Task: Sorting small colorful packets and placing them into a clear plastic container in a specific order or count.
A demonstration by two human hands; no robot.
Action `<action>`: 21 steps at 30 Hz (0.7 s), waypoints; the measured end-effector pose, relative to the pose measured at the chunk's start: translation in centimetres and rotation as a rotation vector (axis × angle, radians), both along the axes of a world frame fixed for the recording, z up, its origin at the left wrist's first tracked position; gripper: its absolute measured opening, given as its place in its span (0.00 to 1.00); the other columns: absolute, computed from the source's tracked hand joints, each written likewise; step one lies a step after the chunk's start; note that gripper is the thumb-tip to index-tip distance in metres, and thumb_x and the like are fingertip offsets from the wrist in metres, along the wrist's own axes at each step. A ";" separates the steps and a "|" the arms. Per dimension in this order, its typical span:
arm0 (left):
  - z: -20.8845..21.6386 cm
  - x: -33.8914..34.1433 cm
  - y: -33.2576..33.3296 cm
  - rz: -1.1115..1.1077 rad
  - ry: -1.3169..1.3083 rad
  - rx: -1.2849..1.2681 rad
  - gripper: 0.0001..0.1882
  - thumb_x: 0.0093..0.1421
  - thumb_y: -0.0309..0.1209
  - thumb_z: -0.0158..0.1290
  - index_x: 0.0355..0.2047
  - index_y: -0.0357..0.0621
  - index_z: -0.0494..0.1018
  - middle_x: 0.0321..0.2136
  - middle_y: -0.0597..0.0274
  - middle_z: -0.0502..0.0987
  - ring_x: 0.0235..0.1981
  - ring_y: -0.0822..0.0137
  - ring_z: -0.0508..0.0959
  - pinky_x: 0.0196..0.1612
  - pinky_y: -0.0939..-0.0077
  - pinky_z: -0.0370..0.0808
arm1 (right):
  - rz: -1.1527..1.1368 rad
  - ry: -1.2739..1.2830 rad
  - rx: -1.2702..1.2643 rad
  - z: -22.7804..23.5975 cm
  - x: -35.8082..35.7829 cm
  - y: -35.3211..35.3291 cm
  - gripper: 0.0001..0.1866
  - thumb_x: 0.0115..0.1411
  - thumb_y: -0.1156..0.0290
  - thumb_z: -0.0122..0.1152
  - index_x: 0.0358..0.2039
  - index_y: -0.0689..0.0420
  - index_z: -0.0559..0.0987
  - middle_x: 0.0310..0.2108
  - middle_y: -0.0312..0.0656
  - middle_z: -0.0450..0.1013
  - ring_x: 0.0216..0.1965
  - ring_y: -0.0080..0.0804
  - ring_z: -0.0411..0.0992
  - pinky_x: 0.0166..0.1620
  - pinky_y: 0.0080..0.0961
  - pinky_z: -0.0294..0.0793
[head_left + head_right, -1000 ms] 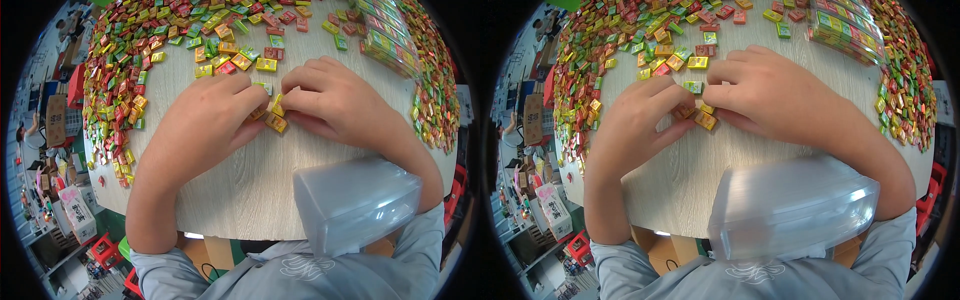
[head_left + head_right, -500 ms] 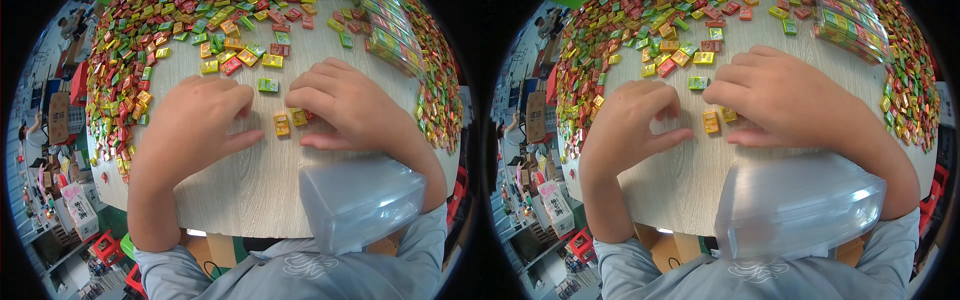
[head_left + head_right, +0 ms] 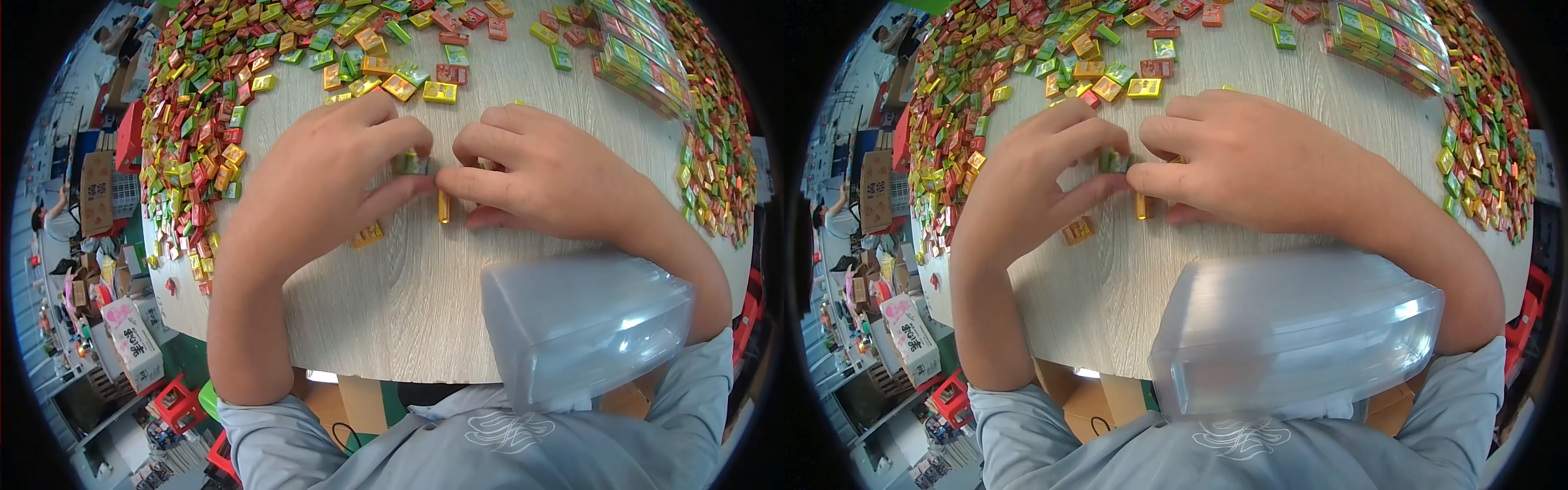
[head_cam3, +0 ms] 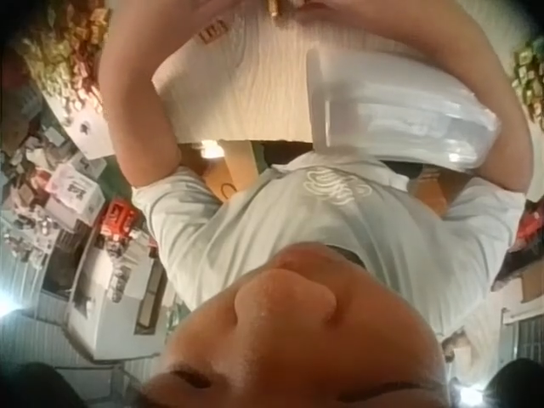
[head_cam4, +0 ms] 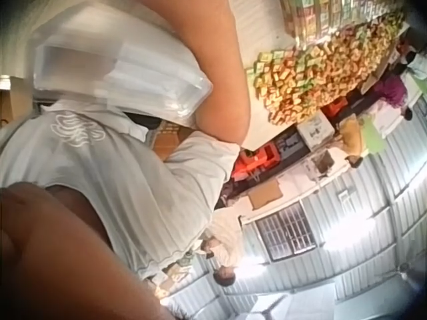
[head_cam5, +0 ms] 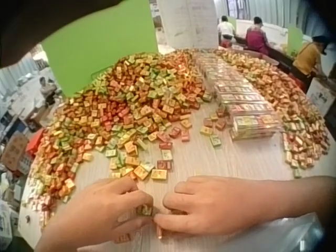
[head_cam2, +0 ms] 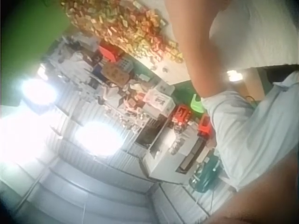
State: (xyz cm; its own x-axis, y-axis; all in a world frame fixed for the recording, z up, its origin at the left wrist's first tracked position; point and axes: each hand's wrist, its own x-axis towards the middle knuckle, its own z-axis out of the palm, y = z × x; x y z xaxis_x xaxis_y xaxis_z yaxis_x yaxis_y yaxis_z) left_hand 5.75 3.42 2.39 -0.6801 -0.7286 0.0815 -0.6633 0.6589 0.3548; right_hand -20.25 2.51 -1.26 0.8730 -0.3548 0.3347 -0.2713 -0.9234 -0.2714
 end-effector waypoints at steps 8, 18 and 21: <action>0.8 1.0 0.3 -0.049 -0.035 0.179 0.10 0.56 0.26 0.67 0.38 0.44 0.79 0.32 0.59 0.76 0.34 0.60 0.81 0.37 0.65 0.77 | -0.045 -0.014 0.059 0.5 -1.0 -0.1 0.24 0.50 0.63 0.76 0.48 0.53 0.80 0.43 0.38 0.73 0.45 0.42 0.73 0.51 0.40 0.74; 0.3 -0.7 1.8 0.013 0.091 0.284 0.18 0.55 0.25 0.67 0.45 0.43 0.76 0.37 0.59 0.76 0.32 0.61 0.79 0.35 0.66 0.77 | -0.058 0.116 0.086 1.4 -1.9 -0.6 0.24 0.47 0.64 0.77 0.45 0.54 0.79 0.44 0.40 0.73 0.44 0.44 0.73 0.49 0.40 0.74; 0.3 -1.2 1.8 -0.036 0.085 0.238 0.16 0.57 0.27 0.67 0.44 0.43 0.76 0.37 0.59 0.76 0.31 0.61 0.78 0.34 0.65 0.77 | -0.051 0.103 0.086 1.4 -1.9 -0.6 0.23 0.48 0.64 0.77 0.43 0.56 0.79 0.44 0.41 0.73 0.44 0.45 0.74 0.48 0.41 0.74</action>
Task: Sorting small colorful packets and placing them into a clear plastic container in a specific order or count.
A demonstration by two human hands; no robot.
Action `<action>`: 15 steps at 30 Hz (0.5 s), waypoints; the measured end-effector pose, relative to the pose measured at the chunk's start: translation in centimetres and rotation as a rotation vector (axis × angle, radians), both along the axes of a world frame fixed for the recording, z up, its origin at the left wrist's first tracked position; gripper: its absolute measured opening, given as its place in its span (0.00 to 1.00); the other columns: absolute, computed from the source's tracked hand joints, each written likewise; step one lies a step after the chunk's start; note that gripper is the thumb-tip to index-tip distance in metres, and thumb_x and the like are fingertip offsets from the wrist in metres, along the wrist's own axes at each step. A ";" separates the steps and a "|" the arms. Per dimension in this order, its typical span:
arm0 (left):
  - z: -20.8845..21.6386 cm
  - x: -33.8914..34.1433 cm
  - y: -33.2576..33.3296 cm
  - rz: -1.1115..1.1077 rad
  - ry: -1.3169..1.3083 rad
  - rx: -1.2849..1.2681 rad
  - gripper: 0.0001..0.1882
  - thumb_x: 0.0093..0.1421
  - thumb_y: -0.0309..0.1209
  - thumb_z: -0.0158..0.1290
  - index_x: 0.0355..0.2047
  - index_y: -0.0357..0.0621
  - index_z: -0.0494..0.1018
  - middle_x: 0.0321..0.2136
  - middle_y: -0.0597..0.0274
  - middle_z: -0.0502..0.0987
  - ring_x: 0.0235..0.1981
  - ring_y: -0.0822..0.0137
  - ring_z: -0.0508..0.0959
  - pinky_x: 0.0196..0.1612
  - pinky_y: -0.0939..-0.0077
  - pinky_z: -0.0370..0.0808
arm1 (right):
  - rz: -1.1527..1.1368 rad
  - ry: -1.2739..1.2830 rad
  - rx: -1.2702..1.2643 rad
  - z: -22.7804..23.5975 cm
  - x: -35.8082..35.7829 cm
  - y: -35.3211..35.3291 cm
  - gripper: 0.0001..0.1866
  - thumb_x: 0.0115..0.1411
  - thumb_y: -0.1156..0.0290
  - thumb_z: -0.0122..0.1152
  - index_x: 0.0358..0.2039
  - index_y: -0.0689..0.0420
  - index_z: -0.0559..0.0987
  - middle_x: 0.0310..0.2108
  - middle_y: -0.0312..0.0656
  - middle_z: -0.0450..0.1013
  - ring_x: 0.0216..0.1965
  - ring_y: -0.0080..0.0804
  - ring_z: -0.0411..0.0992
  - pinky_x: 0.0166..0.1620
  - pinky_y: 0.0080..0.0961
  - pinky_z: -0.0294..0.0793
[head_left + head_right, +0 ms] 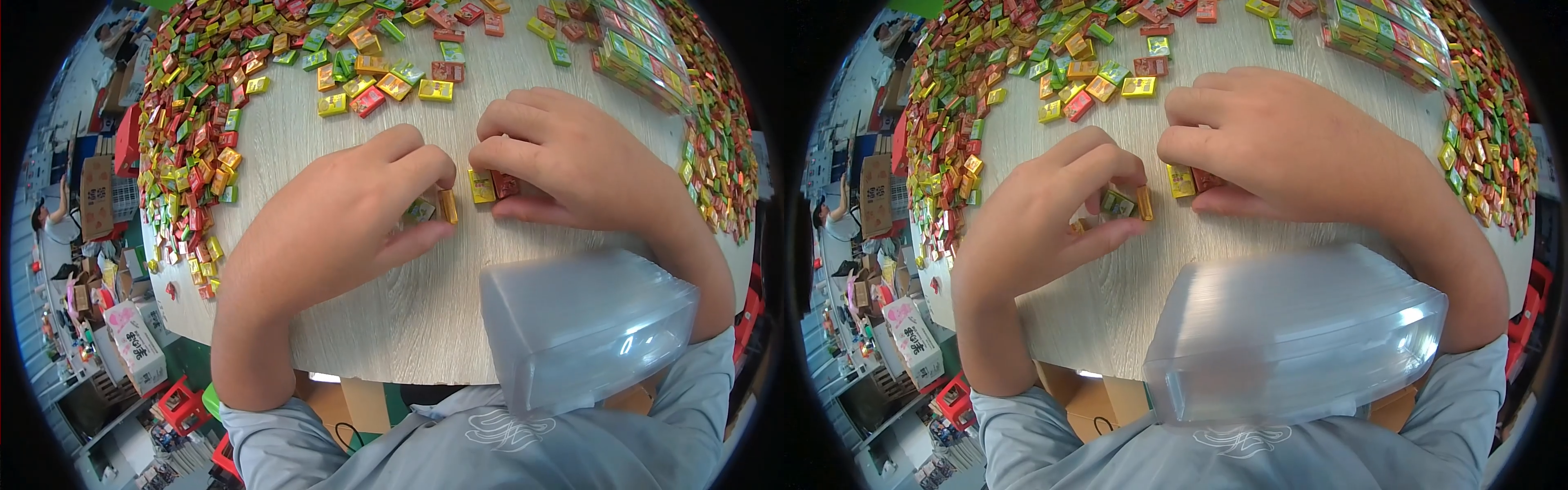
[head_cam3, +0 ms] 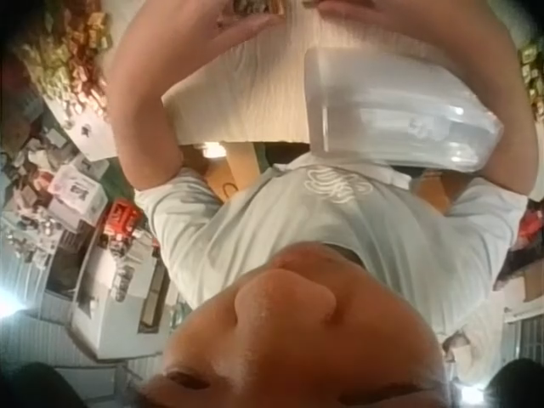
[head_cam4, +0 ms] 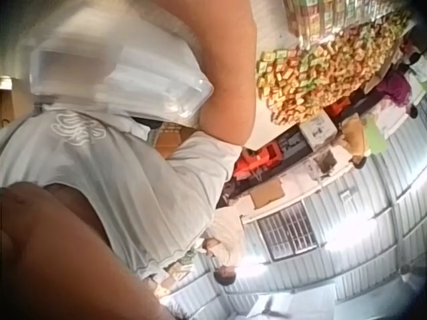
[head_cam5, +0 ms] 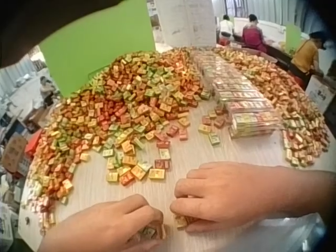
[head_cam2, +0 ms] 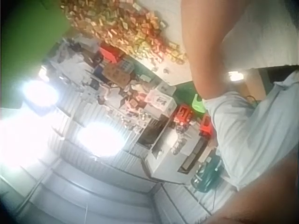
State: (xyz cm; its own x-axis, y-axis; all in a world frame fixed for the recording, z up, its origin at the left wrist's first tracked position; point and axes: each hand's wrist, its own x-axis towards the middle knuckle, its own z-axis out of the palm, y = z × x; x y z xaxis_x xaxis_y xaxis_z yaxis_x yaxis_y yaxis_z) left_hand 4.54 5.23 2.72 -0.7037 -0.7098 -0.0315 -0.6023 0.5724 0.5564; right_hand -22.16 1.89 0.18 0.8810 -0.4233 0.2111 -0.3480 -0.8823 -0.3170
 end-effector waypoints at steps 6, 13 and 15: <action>-0.3 -0.8 0.3 -0.012 -0.036 -0.096 0.13 0.59 0.31 0.66 0.40 0.43 0.75 0.36 0.60 0.76 0.28 0.60 0.78 0.32 0.65 0.76 | -0.025 0.023 0.066 0.2 -0.1 0.5 0.20 0.51 0.68 0.76 0.42 0.57 0.77 0.42 0.43 0.72 0.43 0.47 0.75 0.45 0.42 0.75; -0.2 -0.4 0.2 0.040 0.003 -0.033 0.11 0.59 0.27 0.65 0.41 0.43 0.77 0.34 0.60 0.76 0.29 0.62 0.79 0.34 0.66 0.77 | -0.079 0.046 0.232 0.7 -0.3 0.8 0.20 0.53 0.72 0.73 0.45 0.57 0.76 0.42 0.44 0.71 0.42 0.48 0.75 0.43 0.41 0.76; -0.2 0.0 -0.1 0.041 0.001 -0.031 0.11 0.59 0.26 0.65 0.42 0.42 0.77 0.34 0.59 0.76 0.29 0.62 0.79 0.34 0.67 0.77 | -0.090 0.034 0.242 0.6 -0.4 0.8 0.21 0.53 0.72 0.73 0.46 0.57 0.76 0.42 0.44 0.71 0.43 0.49 0.75 0.43 0.41 0.76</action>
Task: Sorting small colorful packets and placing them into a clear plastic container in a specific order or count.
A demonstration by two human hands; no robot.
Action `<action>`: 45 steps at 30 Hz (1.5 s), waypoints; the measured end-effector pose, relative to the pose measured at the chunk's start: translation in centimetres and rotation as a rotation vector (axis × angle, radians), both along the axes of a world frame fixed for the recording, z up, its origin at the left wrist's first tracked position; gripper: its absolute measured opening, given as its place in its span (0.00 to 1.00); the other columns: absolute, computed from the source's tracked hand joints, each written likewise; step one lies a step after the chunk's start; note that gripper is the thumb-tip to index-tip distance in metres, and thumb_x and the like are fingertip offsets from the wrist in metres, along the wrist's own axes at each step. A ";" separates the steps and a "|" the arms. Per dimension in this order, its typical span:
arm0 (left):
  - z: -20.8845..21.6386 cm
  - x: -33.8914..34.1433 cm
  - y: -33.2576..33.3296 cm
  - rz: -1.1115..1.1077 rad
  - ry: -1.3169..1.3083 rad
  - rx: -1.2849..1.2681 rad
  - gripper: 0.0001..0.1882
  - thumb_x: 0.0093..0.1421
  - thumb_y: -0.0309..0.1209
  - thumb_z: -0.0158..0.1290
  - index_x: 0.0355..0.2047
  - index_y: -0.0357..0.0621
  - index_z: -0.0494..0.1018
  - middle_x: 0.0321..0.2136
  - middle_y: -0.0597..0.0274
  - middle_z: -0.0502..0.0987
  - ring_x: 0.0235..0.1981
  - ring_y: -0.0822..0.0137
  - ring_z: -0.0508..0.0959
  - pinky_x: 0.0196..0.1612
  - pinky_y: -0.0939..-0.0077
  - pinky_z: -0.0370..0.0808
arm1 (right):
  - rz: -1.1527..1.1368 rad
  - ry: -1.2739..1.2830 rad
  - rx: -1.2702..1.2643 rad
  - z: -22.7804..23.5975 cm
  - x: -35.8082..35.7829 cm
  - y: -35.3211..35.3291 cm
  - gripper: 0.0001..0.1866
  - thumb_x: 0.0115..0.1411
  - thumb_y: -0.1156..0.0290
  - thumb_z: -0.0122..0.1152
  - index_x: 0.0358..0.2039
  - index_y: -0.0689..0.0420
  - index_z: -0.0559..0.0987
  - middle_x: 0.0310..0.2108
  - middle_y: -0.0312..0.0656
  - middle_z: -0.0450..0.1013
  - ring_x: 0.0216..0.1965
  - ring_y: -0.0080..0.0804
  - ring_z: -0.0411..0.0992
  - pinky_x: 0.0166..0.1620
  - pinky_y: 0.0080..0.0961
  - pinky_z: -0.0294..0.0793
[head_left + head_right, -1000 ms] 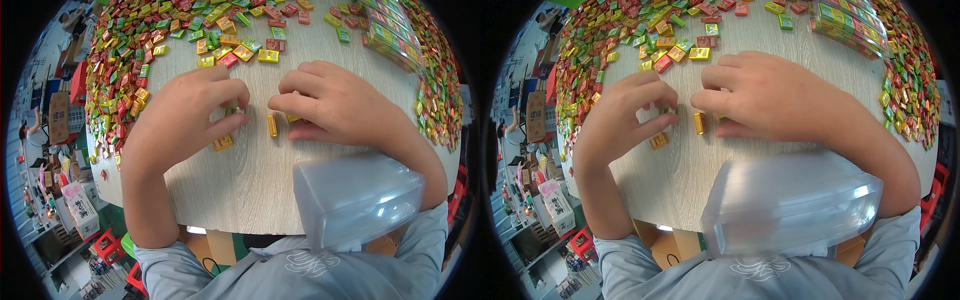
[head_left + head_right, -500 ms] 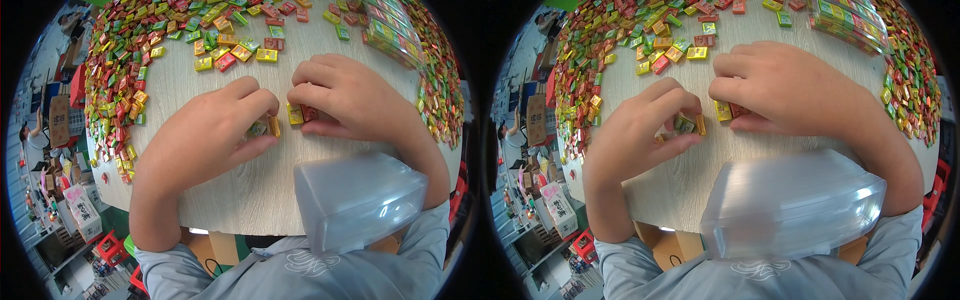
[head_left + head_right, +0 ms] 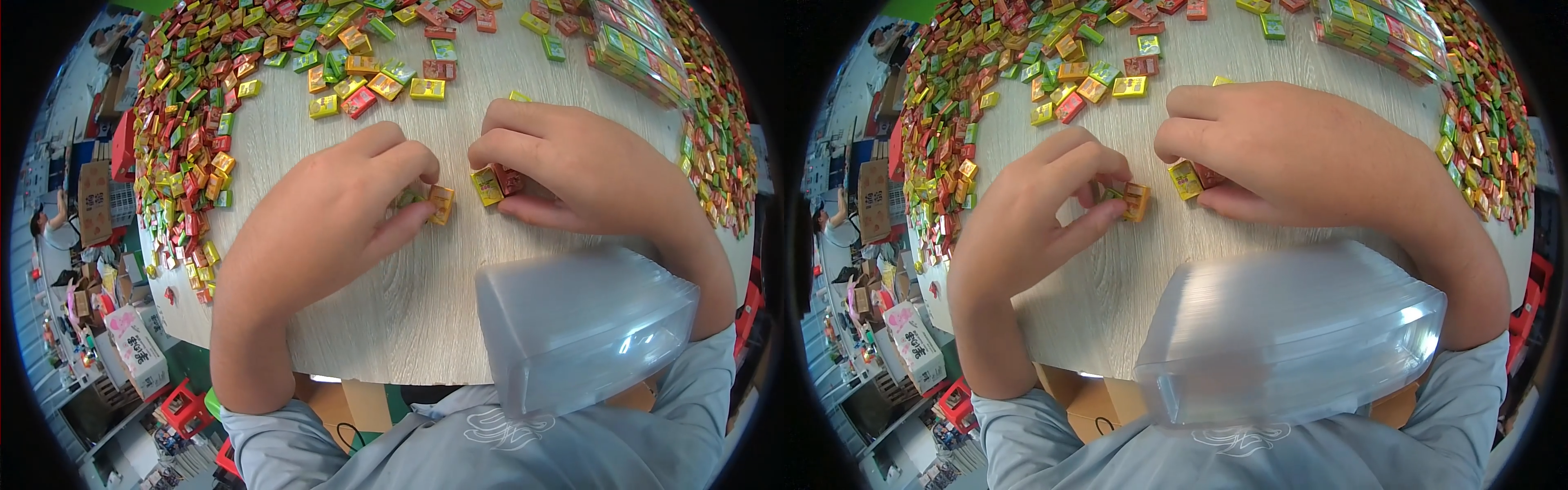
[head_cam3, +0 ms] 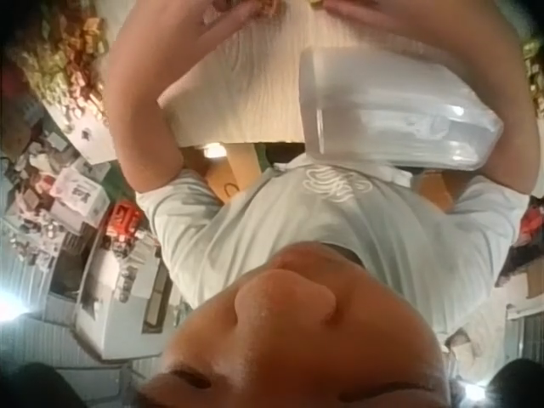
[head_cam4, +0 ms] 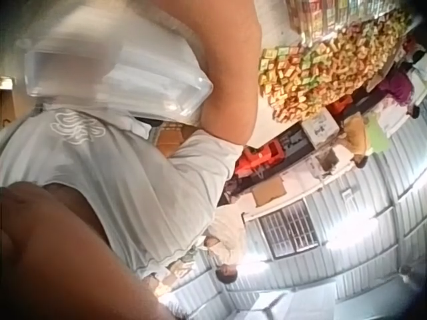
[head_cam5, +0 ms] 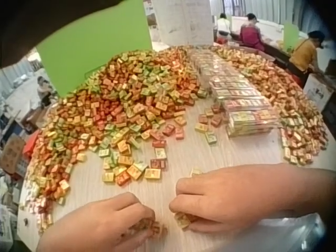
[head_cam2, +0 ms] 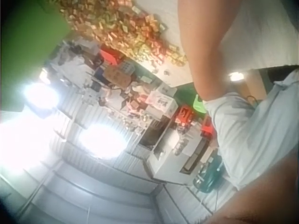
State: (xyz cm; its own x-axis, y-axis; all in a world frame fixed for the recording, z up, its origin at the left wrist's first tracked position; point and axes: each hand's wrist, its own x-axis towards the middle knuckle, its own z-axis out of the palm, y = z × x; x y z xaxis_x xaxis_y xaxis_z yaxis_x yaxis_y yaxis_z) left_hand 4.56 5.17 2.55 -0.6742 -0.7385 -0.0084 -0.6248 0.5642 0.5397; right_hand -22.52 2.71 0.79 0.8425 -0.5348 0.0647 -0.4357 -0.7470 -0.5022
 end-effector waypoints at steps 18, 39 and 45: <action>0.0 0.8 -1.4 0.181 -0.101 -0.372 0.16 0.62 0.34 0.66 0.48 0.44 0.79 0.33 0.58 0.77 0.36 0.63 0.78 0.35 0.67 0.76 | -0.011 0.043 0.009 0.4 1.0 1.1 0.22 0.55 0.69 0.73 0.49 0.57 0.77 0.42 0.45 0.72 0.43 0.49 0.76 0.44 0.42 0.78; 1.7 0.8 0.8 0.178 -0.347 0.017 0.08 0.59 0.30 0.66 0.30 0.38 0.81 0.24 0.56 0.82 0.25 0.60 0.82 0.31 0.67 0.77 | 0.024 -0.024 0.005 -0.6 1.0 0.5 0.20 0.57 0.64 0.73 0.47 0.57 0.79 0.41 0.43 0.72 0.41 0.48 0.77 0.42 0.42 0.78; 2.1 1.5 0.4 0.063 -0.228 -0.090 0.10 0.58 0.31 0.66 0.36 0.41 0.78 0.25 0.58 0.78 0.28 0.60 0.79 0.34 0.66 0.75 | 0.017 -0.044 0.057 -0.6 0.9 0.5 0.20 0.57 0.64 0.73 0.47 0.57 0.79 0.41 0.44 0.73 0.39 0.49 0.77 0.41 0.42 0.77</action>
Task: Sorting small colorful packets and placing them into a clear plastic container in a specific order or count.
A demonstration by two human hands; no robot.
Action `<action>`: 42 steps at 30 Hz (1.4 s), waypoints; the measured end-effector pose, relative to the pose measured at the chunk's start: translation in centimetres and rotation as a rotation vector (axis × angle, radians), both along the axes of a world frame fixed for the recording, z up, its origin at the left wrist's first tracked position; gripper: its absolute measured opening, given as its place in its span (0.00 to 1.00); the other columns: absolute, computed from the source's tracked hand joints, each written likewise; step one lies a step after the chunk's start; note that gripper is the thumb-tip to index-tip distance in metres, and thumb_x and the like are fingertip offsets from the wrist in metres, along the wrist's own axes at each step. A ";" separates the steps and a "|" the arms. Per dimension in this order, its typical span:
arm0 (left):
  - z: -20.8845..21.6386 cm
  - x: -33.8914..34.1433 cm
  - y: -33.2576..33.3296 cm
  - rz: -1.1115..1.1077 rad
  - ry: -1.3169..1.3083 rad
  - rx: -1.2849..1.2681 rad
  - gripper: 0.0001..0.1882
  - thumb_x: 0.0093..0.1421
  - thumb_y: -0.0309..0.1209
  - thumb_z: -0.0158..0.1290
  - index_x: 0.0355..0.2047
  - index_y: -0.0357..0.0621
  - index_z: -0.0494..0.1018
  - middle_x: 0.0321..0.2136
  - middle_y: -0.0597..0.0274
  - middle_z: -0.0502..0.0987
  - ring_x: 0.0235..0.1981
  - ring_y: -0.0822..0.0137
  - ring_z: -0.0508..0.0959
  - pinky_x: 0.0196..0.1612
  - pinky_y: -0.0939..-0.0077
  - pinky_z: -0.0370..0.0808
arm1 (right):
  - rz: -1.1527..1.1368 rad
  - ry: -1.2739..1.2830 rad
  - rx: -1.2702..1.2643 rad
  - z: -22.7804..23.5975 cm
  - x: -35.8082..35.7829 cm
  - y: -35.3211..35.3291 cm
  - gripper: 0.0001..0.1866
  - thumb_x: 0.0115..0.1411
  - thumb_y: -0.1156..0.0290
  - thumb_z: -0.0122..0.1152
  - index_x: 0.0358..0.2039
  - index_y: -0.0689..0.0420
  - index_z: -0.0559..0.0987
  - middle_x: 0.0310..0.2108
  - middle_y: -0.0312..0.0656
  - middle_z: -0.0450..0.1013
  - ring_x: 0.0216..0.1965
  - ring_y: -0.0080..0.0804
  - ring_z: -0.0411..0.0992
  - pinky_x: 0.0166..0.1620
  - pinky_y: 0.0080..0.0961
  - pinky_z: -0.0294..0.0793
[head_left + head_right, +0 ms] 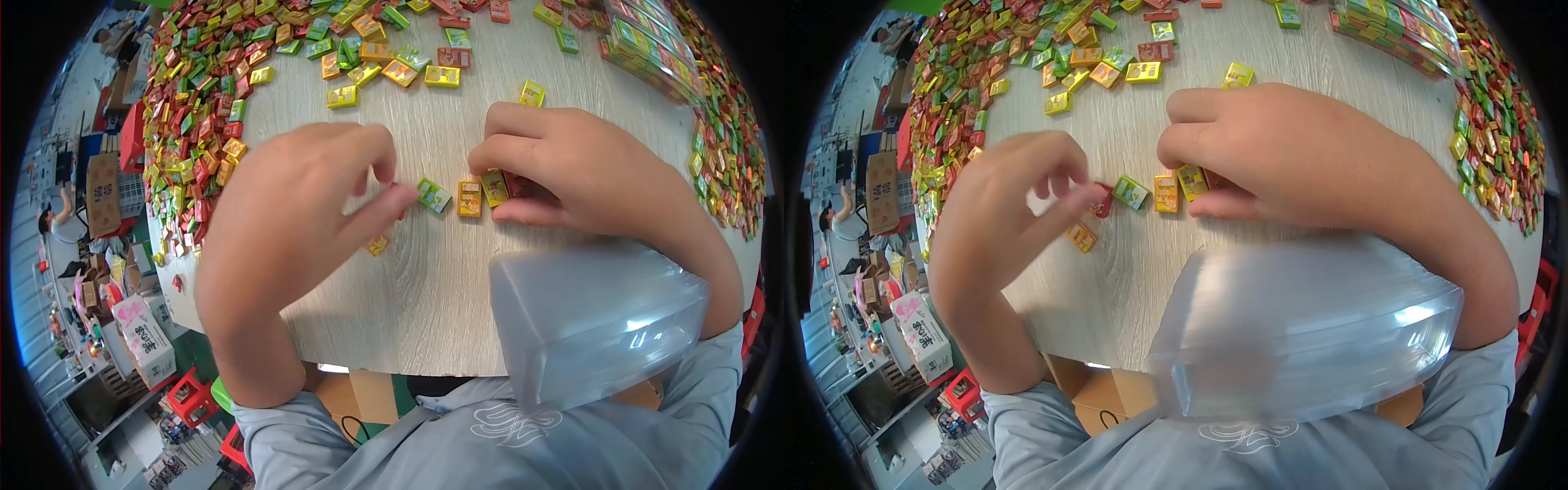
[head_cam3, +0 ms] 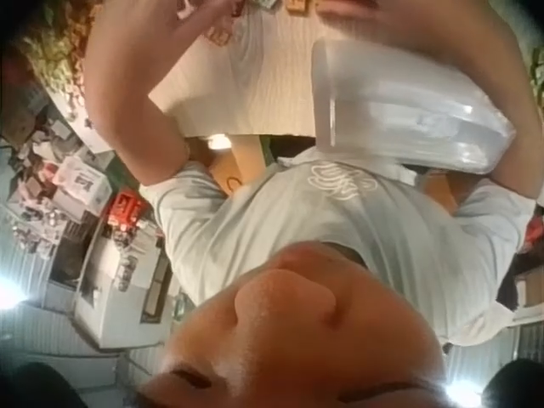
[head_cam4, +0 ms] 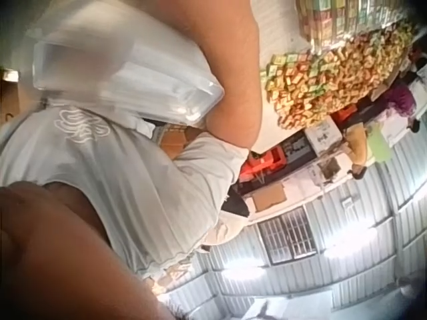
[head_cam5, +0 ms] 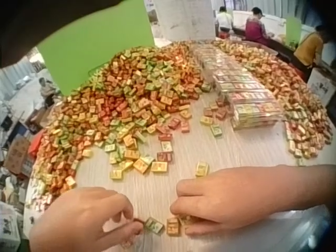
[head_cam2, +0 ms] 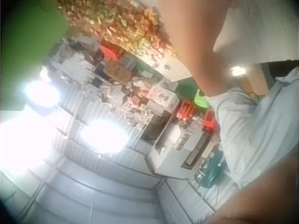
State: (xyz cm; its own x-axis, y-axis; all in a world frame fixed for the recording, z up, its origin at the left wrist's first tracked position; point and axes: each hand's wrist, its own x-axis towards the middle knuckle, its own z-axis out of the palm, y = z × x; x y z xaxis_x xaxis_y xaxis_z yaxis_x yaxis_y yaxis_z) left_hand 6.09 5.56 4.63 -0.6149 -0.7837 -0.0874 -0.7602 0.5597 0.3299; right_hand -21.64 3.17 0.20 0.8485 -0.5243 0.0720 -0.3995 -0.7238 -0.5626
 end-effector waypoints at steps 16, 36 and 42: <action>-3.0 1.1 6.9 0.387 0.218 0.025 0.31 0.57 0.22 0.66 0.61 0.46 0.71 0.44 0.59 0.74 0.31 0.66 0.73 0.39 0.71 0.76 | -0.228 0.034 -0.643 0.3 -0.5 -1.6 0.08 0.62 0.71 0.66 0.42 0.56 0.81 0.40 0.41 0.71 0.42 0.44 0.73 0.45 0.41 0.72; -3.2 -1.3 5.4 0.296 0.269 0.033 0.25 0.58 0.32 0.70 0.55 0.45 0.77 0.41 0.57 0.74 0.33 0.58 0.77 0.40 0.65 0.78 | -0.127 -0.077 -0.009 0.1 -2.6 1.6 0.22 0.58 0.68 0.73 0.50 0.59 0.75 0.51 0.48 0.71 0.47 0.50 0.74 0.49 0.37 0.76; -3.3 -2.9 5.0 0.249 0.196 -0.075 0.25 0.56 0.35 0.71 0.53 0.48 0.78 0.39 0.54 0.75 0.36 0.53 0.80 0.39 0.59 0.79 | -0.095 -0.049 0.013 0.2 -1.4 1.1 0.26 0.56 0.65 0.75 0.54 0.58 0.77 0.49 0.47 0.72 0.48 0.50 0.75 0.51 0.39 0.77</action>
